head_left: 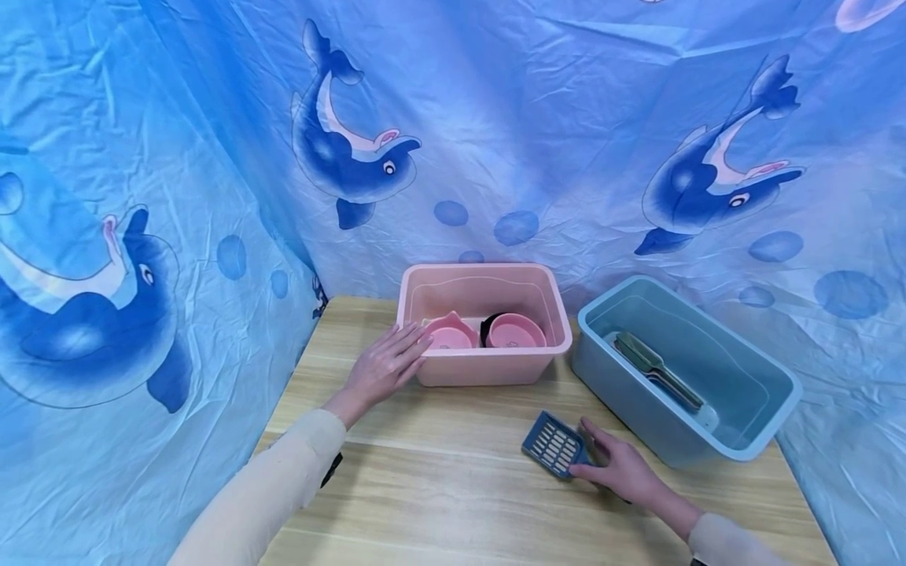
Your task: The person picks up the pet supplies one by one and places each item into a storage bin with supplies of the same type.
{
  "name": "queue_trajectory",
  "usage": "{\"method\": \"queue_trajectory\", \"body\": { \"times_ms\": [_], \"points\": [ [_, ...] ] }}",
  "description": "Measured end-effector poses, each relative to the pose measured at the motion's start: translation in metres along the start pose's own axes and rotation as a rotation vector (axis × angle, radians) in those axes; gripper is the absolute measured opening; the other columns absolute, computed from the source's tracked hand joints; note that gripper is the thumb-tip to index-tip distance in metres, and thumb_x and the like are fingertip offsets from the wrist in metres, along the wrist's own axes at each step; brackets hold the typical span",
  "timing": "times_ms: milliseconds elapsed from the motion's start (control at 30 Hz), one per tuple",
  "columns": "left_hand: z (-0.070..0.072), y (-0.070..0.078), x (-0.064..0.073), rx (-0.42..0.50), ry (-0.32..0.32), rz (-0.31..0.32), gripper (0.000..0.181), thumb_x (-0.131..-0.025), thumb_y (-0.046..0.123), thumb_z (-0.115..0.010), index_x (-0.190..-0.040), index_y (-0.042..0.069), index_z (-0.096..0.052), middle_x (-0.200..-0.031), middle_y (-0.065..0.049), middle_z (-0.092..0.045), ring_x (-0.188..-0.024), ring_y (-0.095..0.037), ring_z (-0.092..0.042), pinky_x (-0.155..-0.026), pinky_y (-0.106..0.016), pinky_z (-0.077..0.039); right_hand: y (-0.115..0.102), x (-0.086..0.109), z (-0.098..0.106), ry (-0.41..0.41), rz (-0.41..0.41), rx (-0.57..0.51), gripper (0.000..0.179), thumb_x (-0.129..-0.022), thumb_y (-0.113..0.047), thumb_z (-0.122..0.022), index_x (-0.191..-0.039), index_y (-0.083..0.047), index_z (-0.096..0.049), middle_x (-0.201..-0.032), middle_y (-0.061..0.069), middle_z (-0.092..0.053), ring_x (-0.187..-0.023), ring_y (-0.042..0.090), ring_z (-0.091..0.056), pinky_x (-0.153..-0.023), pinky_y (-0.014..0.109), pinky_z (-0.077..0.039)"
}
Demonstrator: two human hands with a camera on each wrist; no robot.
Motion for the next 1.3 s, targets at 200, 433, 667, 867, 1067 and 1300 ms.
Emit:
{"method": "queue_trajectory", "body": {
  "times_ms": [200, 433, 667, 867, 1067, 1300],
  "points": [
    [0.003, -0.001, -0.001, 0.013, -0.004, 0.004, 0.045, -0.104, 0.03, -0.066, -0.141, 0.004, -0.068, -0.146, -0.017, -0.065, -0.134, -0.038, -0.064, -0.114, -0.057, -0.051, 0.007, 0.005, 0.013, 0.0, 0.072, 0.059, 0.105, -0.087, -0.044, -0.089, -0.162, 0.005, -0.036, -0.166, 0.028, -0.039, -0.147, 0.05, -0.046, -0.115, 0.06, -0.047],
    [0.003, -0.002, -0.001, 0.006, -0.014, 0.008, 0.048, -0.1, 0.029, -0.07, -0.141, 0.004, -0.069, -0.147, -0.016, -0.065, -0.135, -0.037, -0.063, -0.115, -0.056, -0.05, 0.018, 0.015, 0.013, -0.015, 0.074, 0.038, 0.095, -0.088, -0.04, -0.089, -0.159, 0.004, -0.043, -0.161, 0.024, -0.048, -0.146, 0.047, -0.049, -0.113, 0.059, -0.049],
    [0.002, -0.002, 0.0, 0.001, -0.017, 0.012, 0.046, -0.109, 0.035, -0.059, -0.142, 0.004, -0.068, -0.147, -0.015, -0.065, -0.135, -0.037, -0.063, -0.116, -0.056, -0.05, 0.028, 0.02, 0.007, 0.018, 0.056, 0.052, 0.079, -0.085, -0.034, -0.091, -0.151, -0.005, -0.059, -0.15, 0.013, -0.064, -0.137, 0.039, -0.062, -0.109, 0.056, -0.054],
    [0.0, -0.002, 0.001, 0.003, -0.019, 0.014, 0.046, -0.106, 0.032, -0.062, -0.143, 0.005, -0.067, -0.144, -0.017, -0.068, -0.135, -0.036, -0.064, -0.116, -0.056, -0.05, 0.031, 0.023, 0.003, 0.05, 0.049, 0.111, 0.062, -0.087, -0.025, -0.09, -0.144, -0.012, -0.068, -0.141, 0.01, -0.071, -0.128, 0.035, -0.068, -0.104, 0.056, -0.058],
    [0.0, -0.001, 0.0, 0.006, -0.024, 0.016, 0.052, -0.097, 0.026, -0.072, -0.144, 0.005, -0.067, -0.145, -0.017, -0.067, -0.136, -0.037, -0.063, -0.115, -0.056, -0.05, 0.027, 0.025, 0.001, 0.099, 0.113, 0.164, 0.052, -0.089, -0.019, -0.088, -0.139, -0.011, -0.072, -0.133, 0.009, -0.075, -0.121, 0.032, -0.073, -0.1, 0.053, -0.061],
    [0.0, 0.0, 0.0, 0.0, -0.018, 0.003, 0.047, -0.101, 0.029, -0.069, -0.141, 0.004, -0.069, -0.146, -0.016, -0.066, -0.135, -0.037, -0.064, -0.115, -0.055, -0.051, 0.023, 0.024, 0.001, 0.116, 0.129, 0.174, 0.045, -0.093, -0.013, -0.083, -0.137, -0.014, -0.073, -0.13, 0.005, -0.077, -0.117, 0.028, -0.075, -0.097, 0.048, -0.063]
  ]
}}
Point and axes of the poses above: each hand's wrist, its own x-axis away from the middle knuckle, its own z-axis out of the back of the hand, y = z × x, the point moved 10 cm from there along -x, towards the middle knuckle
